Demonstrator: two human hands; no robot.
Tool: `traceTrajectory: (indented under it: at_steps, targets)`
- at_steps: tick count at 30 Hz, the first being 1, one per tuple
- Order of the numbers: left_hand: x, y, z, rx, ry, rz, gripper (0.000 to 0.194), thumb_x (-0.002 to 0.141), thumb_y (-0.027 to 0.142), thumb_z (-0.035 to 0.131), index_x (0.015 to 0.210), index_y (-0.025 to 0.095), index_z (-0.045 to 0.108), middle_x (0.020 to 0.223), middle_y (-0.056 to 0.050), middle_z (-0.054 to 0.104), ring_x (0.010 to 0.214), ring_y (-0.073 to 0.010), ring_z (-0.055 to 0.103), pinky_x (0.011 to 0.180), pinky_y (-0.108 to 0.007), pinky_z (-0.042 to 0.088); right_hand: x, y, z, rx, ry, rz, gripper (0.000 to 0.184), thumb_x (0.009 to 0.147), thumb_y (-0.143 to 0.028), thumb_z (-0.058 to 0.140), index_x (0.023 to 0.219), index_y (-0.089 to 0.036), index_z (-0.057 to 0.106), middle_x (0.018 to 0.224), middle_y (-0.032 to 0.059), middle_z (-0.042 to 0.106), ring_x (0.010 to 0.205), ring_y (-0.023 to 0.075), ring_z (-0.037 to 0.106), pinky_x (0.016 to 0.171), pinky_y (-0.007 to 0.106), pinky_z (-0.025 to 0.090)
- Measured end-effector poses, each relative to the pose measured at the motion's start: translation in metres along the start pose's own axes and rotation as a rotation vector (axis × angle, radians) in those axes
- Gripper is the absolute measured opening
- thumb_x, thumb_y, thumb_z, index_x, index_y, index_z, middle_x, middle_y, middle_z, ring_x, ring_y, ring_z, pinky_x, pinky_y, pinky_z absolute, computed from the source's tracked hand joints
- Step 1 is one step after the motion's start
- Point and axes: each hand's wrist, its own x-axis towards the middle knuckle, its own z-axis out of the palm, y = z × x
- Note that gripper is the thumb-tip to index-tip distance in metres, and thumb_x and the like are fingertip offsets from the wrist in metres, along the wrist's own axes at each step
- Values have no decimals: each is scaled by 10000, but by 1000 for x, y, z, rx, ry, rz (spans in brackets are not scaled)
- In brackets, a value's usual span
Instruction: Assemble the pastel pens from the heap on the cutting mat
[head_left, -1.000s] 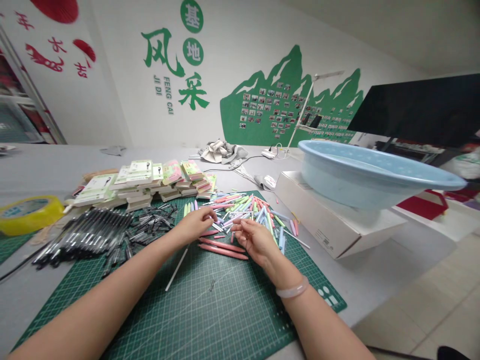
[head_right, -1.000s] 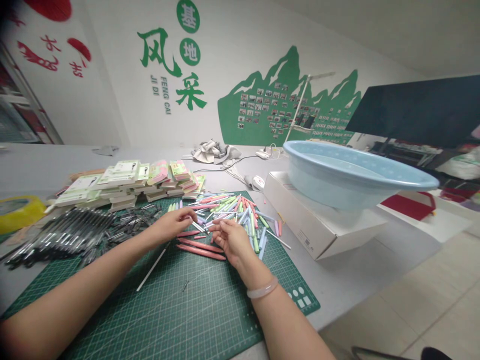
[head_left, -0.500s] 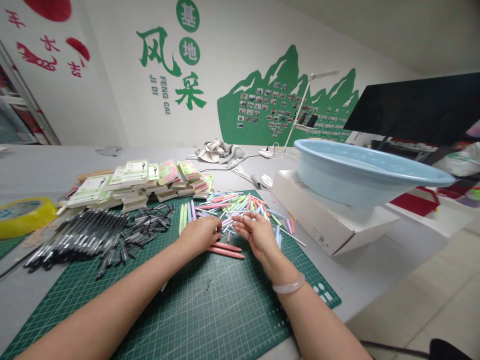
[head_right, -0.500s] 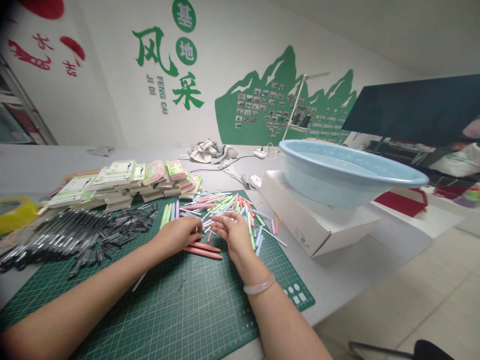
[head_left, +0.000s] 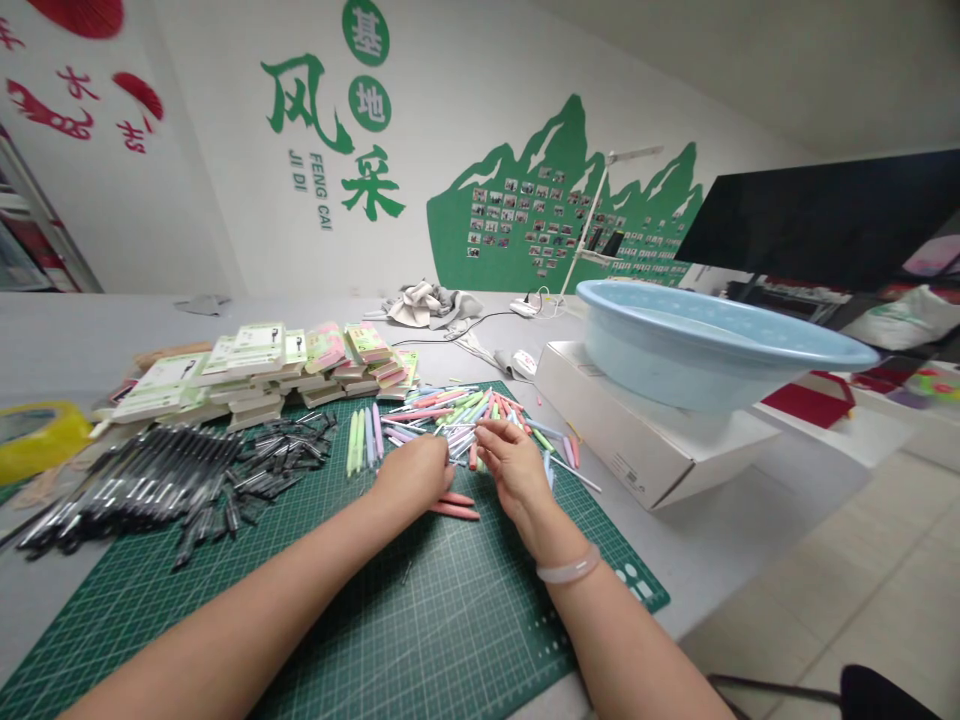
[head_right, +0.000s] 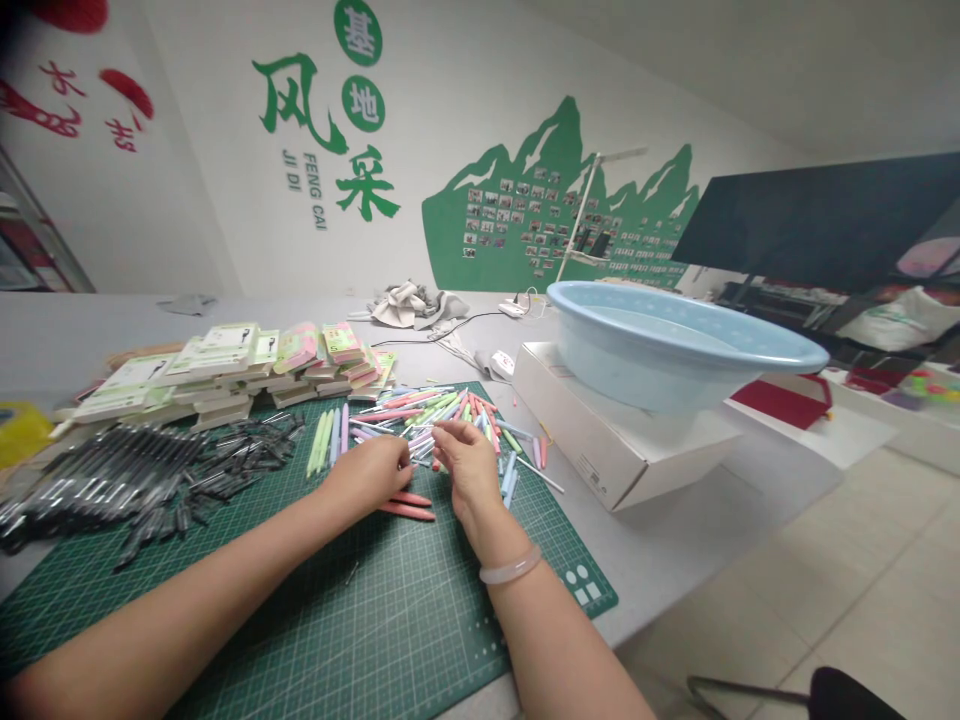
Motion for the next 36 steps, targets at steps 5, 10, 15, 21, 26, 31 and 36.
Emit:
traceTrajectory:
  at_steps: [5, 10, 15, 21, 26, 31, 36]
  targets:
    - [3, -25, -19, -573, 34, -9, 249, 740, 395, 564, 661, 163, 608, 579, 1, 550, 516, -109, 468, 506, -225, 329, -4, 0, 2, 26, -92, 44, 257, 592, -252, 776, 822, -164, 700, 771, 19, 666, 646, 103, 608, 684, 247, 517]
    - [-7, -33, -28, -1302, -198, -90, 372, 728, 410, 632, 998, 157, 593, 589, 49, 496, 372, -14, 198, 372, -175, 145, -13, 1, 11, -81, -201, -54, 289, 609, -264, 752, 869, -164, 673, 786, 31, 676, 721, 157, 626, 719, 312, 524]
    - [-9, -35, -27, -1484, -210, -86, 388, 714, 355, 679, 1034, 155, 590, 726, 13, 563, 379, 13, 190, 347, -157, 108, -19, -1, 17, -191, -260, -187, 238, 603, -185, 727, 815, -183, 620, 749, 7, 667, 706, 152, 613, 681, 280, 498]
    - [-6, -39, -27, -1531, -236, -98, 347, 731, 334, 672, 1017, 157, 591, 769, 7, 561, 375, 19, 189, 315, -147, 109, -19, 1, 16, -293, -270, -247, 175, 640, -186, 689, 799, -189, 615, 786, 17, 665, 741, 165, 609, 723, 298, 486]
    - [-6, -42, -26, -1558, -290, -77, 396, 763, 329, 642, 1118, 176, 554, 680, 40, 501, 374, 7, 173, 312, -150, 99, -18, 3, 15, -322, -277, -275, 154, 663, -181, 673, 809, -190, 627, 800, 19, 659, 741, 165, 603, 704, 293, 479]
    - [-6, -42, -26, -1501, -276, -64, 240, 767, 338, 636, 914, 161, 566, 692, 36, 502, 375, 11, 203, 334, -152, 102, -18, 2, 15, -352, -252, -303, 128, 668, -189, 667, 794, -189, 650, 786, 18, 663, 739, 164, 599, 703, 289, 472]
    - [-6, -40, -27, -1424, -265, -26, 235, 747, 350, 646, 809, 144, 550, 619, 49, 456, 385, 3, 209, 365, -164, 94, -20, -1, 16, -330, -220, -279, 133, 661, -195, 665, 794, -191, 666, 777, 12, 665, 696, 154, 590, 654, 268, 481]
